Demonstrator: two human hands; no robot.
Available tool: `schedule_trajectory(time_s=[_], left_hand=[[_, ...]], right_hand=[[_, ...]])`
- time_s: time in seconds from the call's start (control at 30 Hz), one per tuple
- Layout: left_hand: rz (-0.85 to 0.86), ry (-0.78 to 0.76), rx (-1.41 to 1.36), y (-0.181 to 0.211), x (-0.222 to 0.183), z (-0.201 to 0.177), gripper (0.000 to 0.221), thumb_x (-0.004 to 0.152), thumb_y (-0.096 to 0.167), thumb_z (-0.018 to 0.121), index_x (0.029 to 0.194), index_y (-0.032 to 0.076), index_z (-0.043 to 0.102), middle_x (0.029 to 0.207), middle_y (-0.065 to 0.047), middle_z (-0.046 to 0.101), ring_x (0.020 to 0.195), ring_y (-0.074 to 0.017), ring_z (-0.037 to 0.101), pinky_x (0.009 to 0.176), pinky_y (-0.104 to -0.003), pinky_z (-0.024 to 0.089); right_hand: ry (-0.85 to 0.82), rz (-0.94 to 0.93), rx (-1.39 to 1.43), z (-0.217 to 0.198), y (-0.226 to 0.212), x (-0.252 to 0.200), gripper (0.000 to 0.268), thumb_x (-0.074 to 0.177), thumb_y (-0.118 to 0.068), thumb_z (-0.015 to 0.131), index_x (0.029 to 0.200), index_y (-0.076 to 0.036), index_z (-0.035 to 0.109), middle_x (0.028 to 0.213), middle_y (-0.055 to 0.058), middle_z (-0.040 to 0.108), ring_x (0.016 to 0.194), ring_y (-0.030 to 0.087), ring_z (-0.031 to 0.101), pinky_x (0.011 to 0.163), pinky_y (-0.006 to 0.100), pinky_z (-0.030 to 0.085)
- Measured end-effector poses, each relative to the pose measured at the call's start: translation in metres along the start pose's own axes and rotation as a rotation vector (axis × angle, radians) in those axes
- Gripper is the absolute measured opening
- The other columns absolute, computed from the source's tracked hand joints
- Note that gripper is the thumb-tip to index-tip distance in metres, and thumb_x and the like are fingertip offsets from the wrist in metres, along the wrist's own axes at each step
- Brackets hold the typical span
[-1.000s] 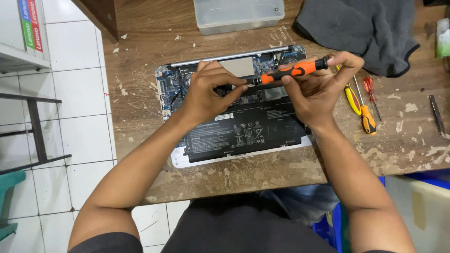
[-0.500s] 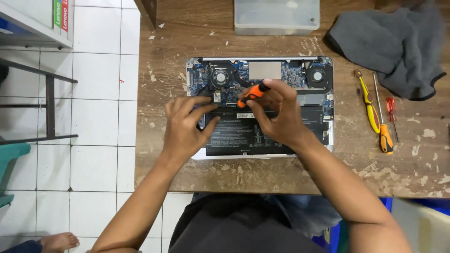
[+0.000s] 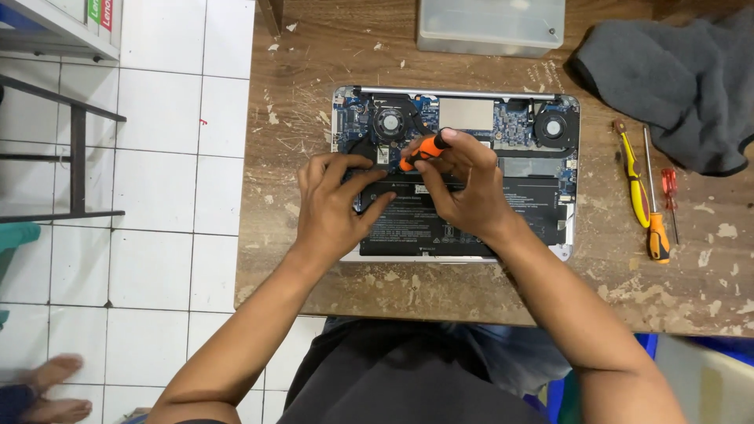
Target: Replacing a laptop battery by positioning it in the chassis and securing it with screws using a screwdriver.
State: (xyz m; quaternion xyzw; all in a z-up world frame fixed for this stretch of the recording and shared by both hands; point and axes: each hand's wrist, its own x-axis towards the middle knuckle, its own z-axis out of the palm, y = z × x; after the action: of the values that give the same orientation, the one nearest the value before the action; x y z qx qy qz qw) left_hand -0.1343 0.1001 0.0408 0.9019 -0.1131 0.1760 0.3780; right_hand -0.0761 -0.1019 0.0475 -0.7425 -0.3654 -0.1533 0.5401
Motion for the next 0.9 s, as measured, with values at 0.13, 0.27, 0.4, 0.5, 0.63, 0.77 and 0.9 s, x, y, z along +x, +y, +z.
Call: schedule_trajectory(time_s=[0.13,0.27,0.4,0.5,0.63,0.77,0.9], left_hand=[[-0.019,-0.011,-0.012,0.003,0.001,-0.002,0.024,0.081,0.023,0.087,0.101,0.015,0.079,0.106,-0.002,0.067,0.111,-0.0269,0.054,0.099,-0.043,0.032],[-0.031,-0.036,-0.017,0.002,0.001,-0.001,0.023,0.083,0.025,0.085,0.103,0.017,0.078,0.107,-0.002,0.064,0.112,-0.0265,0.051,0.098,-0.041,0.031],[-0.044,-0.055,-0.024,0.002,0.002,-0.001,0.022,0.084,0.024,0.084,0.103,0.016,0.077,0.107,-0.003,0.061,0.112,-0.0274,0.049,0.097,-0.041,0.03],[-0.061,-0.057,-0.042,0.003,0.002,0.0,0.022,0.083,0.024,0.085,0.101,0.015,0.077,0.107,-0.003,0.061,0.112,-0.0278,0.048,0.098,-0.041,0.029],[-0.056,-0.042,-0.045,0.002,0.001,0.0,0.022,0.082,0.025,0.086,0.1,0.016,0.077,0.106,-0.003,0.06,0.112,-0.0268,0.048,0.098,-0.04,0.03],[-0.061,-0.035,-0.052,0.003,0.004,-0.001,0.022,0.081,0.025,0.086,0.098,0.015,0.077,0.105,-0.002,0.06,0.111,-0.0265,0.049,0.098,-0.04,0.031],[-0.087,-0.042,-0.069,0.001,0.001,0.002,0.023,0.08,0.026,0.087,0.098,0.016,0.076,0.106,-0.002,0.06,0.111,-0.0261,0.048,0.098,-0.04,0.031]], right_hand=[[-0.013,0.002,0.011,0.001,0.003,-0.002,0.057,0.097,0.01,0.065,0.14,0.001,0.029,0.113,0.024,0.074,0.088,0.038,0.078,0.074,0.042,0.067],[-0.053,-0.027,0.031,-0.002,-0.002,0.001,0.057,0.096,0.013,0.064,0.14,0.0,0.03,0.114,0.024,0.073,0.092,0.04,0.077,0.076,0.045,0.067],[-0.192,-0.137,0.019,-0.012,-0.024,0.029,0.057,0.096,0.016,0.064,0.139,-0.002,0.031,0.12,0.027,0.07,0.101,0.044,0.075,0.077,0.051,0.065],[-0.233,-0.129,0.038,-0.014,-0.013,0.022,0.059,0.094,0.017,0.067,0.137,-0.002,0.033,0.115,0.027,0.071,0.097,0.044,0.075,0.077,0.051,0.064],[-0.218,-0.17,-0.145,-0.014,0.008,0.011,0.064,0.094,0.004,0.075,0.137,-0.011,0.031,0.104,0.018,0.07,0.08,0.034,0.074,0.06,0.044,0.063],[-0.364,-0.187,-0.061,-0.017,-0.036,0.054,0.063,0.094,0.011,0.071,0.135,-0.013,0.031,0.108,0.02,0.067,0.085,0.038,0.075,0.068,0.047,0.066],[-0.349,-0.146,-0.127,-0.013,0.017,0.01,0.064,0.093,0.005,0.075,0.136,-0.019,0.034,0.096,0.015,0.064,0.073,0.032,0.071,0.059,0.043,0.064]])
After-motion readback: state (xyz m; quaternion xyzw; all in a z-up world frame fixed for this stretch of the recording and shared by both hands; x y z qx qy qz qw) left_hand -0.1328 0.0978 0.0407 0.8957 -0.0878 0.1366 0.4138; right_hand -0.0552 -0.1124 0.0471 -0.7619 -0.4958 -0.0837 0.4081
